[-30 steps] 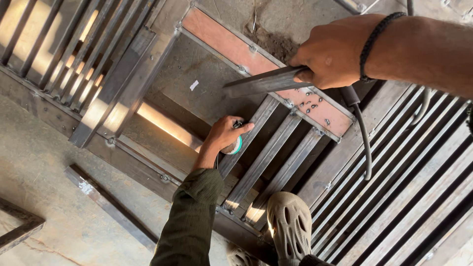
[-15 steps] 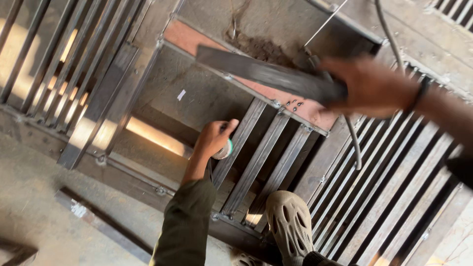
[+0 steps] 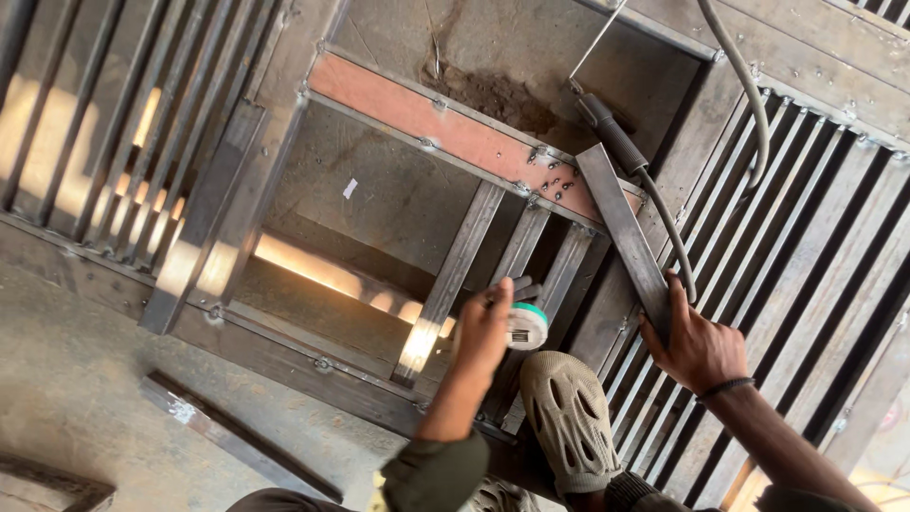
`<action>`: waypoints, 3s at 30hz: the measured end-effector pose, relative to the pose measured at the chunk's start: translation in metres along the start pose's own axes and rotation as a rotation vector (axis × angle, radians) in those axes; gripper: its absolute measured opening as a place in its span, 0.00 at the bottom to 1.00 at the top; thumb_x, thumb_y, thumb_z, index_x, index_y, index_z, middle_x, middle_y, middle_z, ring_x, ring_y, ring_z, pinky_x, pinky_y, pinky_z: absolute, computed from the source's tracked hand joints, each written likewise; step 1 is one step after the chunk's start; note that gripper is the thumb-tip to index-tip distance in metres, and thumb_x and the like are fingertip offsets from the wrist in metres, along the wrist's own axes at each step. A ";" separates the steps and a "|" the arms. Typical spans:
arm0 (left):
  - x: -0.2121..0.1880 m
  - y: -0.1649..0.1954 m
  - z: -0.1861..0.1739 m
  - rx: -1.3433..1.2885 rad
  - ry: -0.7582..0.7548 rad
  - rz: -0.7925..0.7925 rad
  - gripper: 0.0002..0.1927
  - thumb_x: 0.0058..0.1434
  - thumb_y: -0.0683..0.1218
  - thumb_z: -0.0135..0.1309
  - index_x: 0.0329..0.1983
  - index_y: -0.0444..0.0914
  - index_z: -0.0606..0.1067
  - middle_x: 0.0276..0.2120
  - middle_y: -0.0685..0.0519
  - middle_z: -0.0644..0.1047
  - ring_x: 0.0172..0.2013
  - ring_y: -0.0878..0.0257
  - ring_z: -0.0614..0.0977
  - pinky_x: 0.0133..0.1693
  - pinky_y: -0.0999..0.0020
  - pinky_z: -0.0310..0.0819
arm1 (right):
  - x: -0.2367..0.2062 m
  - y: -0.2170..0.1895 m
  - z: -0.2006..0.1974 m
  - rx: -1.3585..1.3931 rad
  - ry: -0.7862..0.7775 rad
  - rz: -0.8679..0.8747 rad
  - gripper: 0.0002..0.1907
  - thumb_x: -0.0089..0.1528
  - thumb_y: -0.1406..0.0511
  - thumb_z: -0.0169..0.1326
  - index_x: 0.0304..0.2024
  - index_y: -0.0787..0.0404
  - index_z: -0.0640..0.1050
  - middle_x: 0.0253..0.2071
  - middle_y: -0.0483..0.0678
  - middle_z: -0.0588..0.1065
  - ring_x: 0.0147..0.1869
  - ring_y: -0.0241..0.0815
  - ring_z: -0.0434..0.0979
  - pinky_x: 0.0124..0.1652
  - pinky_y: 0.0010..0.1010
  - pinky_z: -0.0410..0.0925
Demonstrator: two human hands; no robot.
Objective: The person positions a metal bar onto a metal frame, measures the spacing with a tape measure, and then welds the bar to the frame using a welding torch. The person repeats this process for multiple bars, ensuring alignment and secure attachment.
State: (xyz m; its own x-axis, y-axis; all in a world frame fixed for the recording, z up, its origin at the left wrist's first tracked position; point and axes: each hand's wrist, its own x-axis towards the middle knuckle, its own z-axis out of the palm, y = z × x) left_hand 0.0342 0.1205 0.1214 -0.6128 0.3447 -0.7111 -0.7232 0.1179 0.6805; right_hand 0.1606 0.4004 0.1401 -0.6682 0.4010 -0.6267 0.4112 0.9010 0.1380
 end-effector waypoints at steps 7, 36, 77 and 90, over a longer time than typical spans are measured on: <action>-0.033 0.000 0.048 0.004 -0.114 0.133 0.31 0.73 0.65 0.33 0.70 0.50 0.72 0.37 0.46 0.77 0.26 0.69 0.70 0.32 0.64 0.73 | -0.035 -0.044 -0.057 0.468 0.443 -0.628 0.38 0.54 0.50 0.61 0.62 0.57 0.70 0.52 0.60 0.79 0.46 0.51 0.82 0.39 0.42 0.76; 0.068 0.047 -0.003 0.692 0.576 0.426 0.29 0.71 0.61 0.42 0.60 0.33 0.73 0.49 0.43 0.79 0.47 0.51 0.83 0.45 0.56 0.78 | 0.063 -0.080 -0.051 0.077 0.608 -0.608 0.13 0.63 0.58 0.58 0.51 0.46 0.84 0.43 0.40 0.82 0.39 0.35 0.77 0.22 0.25 0.70; 0.110 -0.006 -0.061 1.079 0.250 0.346 0.40 0.54 0.46 0.67 0.64 0.24 0.63 0.33 0.36 0.82 0.32 0.46 0.87 0.38 0.52 0.82 | 0.072 -0.097 -0.066 -0.008 0.498 -0.503 0.14 0.60 0.58 0.63 0.49 0.46 0.85 0.45 0.36 0.82 0.51 0.38 0.77 0.49 0.35 0.73; 0.106 0.019 -0.058 0.799 0.228 0.036 0.17 0.52 0.53 0.66 0.30 0.34 0.79 0.25 0.44 0.83 0.26 0.51 0.86 0.34 0.54 0.81 | 0.017 -0.068 -0.041 0.154 0.210 -0.417 0.12 0.57 0.59 0.65 0.43 0.49 0.86 0.42 0.40 0.83 0.38 0.36 0.74 0.36 0.30 0.72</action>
State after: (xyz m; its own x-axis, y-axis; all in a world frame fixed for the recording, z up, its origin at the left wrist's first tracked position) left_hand -0.0629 0.1049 0.0482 -0.7429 0.1737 -0.6464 -0.3110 0.7656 0.5631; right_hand 0.0963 0.3528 0.1516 -0.8996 0.0499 -0.4339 0.1582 0.9632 -0.2172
